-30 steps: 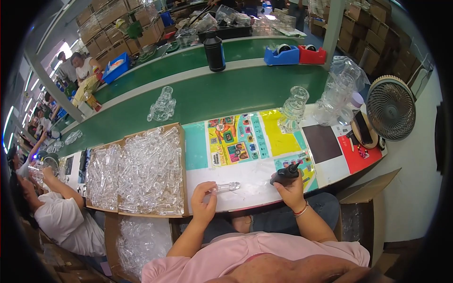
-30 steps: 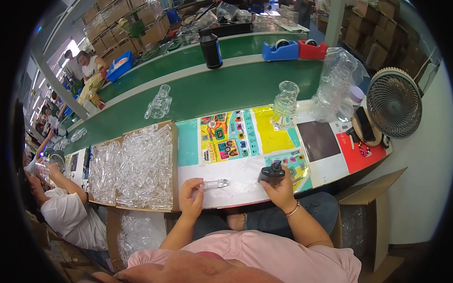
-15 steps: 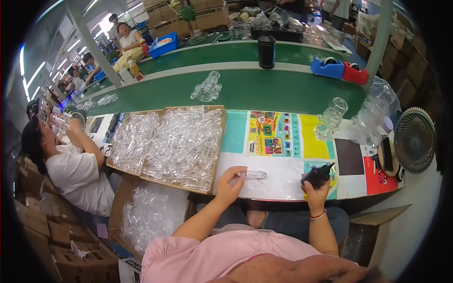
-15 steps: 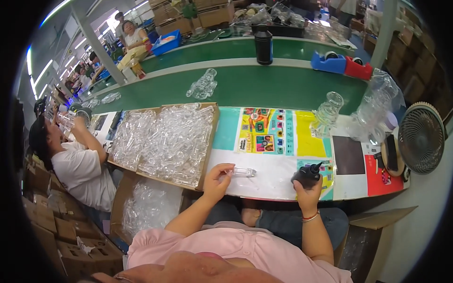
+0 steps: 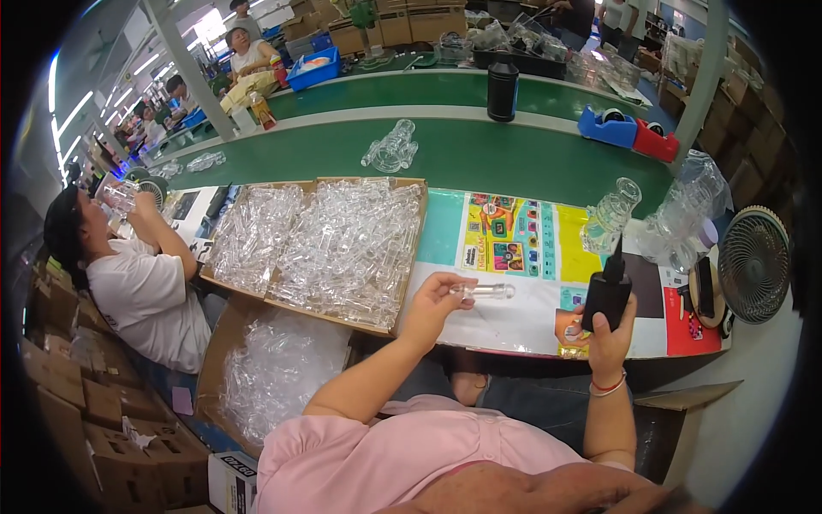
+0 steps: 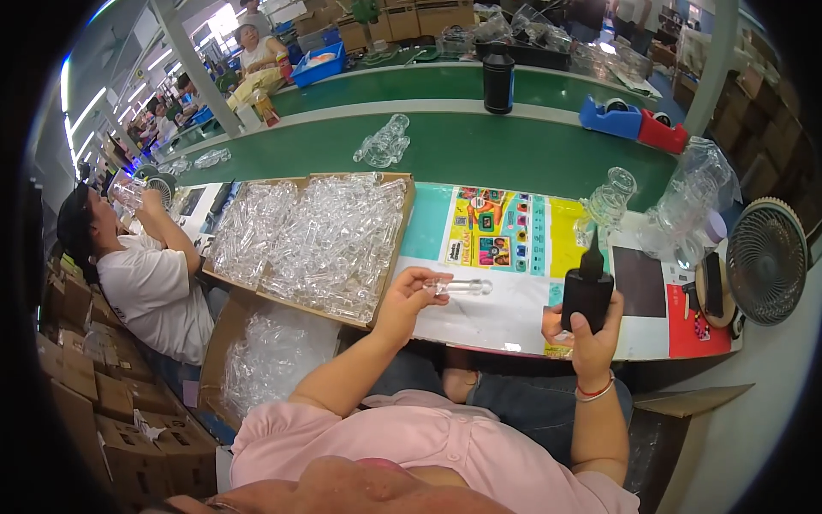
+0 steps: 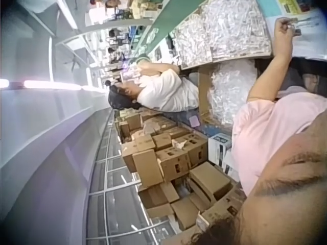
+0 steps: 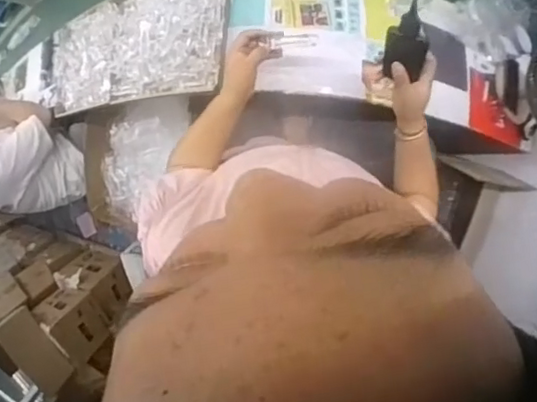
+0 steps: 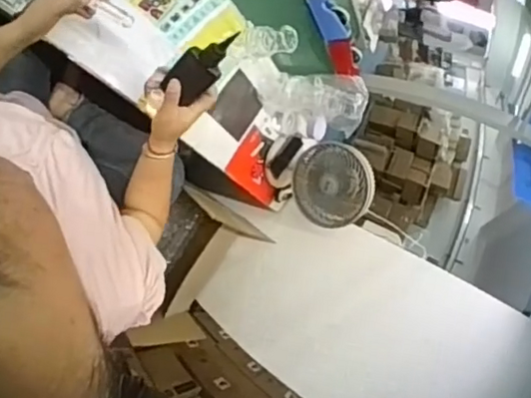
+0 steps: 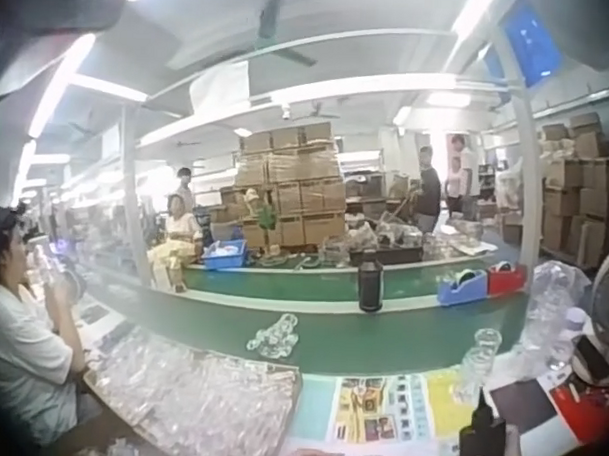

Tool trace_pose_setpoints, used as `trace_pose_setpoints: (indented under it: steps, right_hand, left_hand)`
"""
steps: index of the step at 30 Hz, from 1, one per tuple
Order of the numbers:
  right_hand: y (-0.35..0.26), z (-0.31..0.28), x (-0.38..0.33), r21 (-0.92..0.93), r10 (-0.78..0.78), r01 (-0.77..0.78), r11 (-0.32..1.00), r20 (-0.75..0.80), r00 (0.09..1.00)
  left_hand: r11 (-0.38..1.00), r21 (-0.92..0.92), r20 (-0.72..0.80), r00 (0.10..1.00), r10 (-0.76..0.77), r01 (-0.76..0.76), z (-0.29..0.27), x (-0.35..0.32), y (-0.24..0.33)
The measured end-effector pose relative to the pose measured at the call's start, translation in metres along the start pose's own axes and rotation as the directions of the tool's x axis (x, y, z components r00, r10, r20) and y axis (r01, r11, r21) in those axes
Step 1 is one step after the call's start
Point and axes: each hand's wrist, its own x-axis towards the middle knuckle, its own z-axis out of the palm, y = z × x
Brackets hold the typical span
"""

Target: Assembling and packaging glass jars into protective plastic sleeves on a factory assembly line.

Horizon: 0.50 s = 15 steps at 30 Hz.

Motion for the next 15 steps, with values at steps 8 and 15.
trace_pose_setpoints:
  steps: [8, 15]
  right_hand:
    - [-0.052, -0.001, 0.039, 0.103, -0.095, 0.097, 0.990, -0.017, 0.995]
    - [-0.023, 0.016, 0.042, 0.679, 0.109, -0.040, 0.733, -0.060, 0.992]
  left_hand:
    - [1.000, 0.003, 0.101, 0.995, 0.010, -0.011, 0.028, 0.000, 0.035]
    - [0.989, -0.033, 0.001, 0.989, 0.145, -0.145, 0.033, -0.018, 0.016]
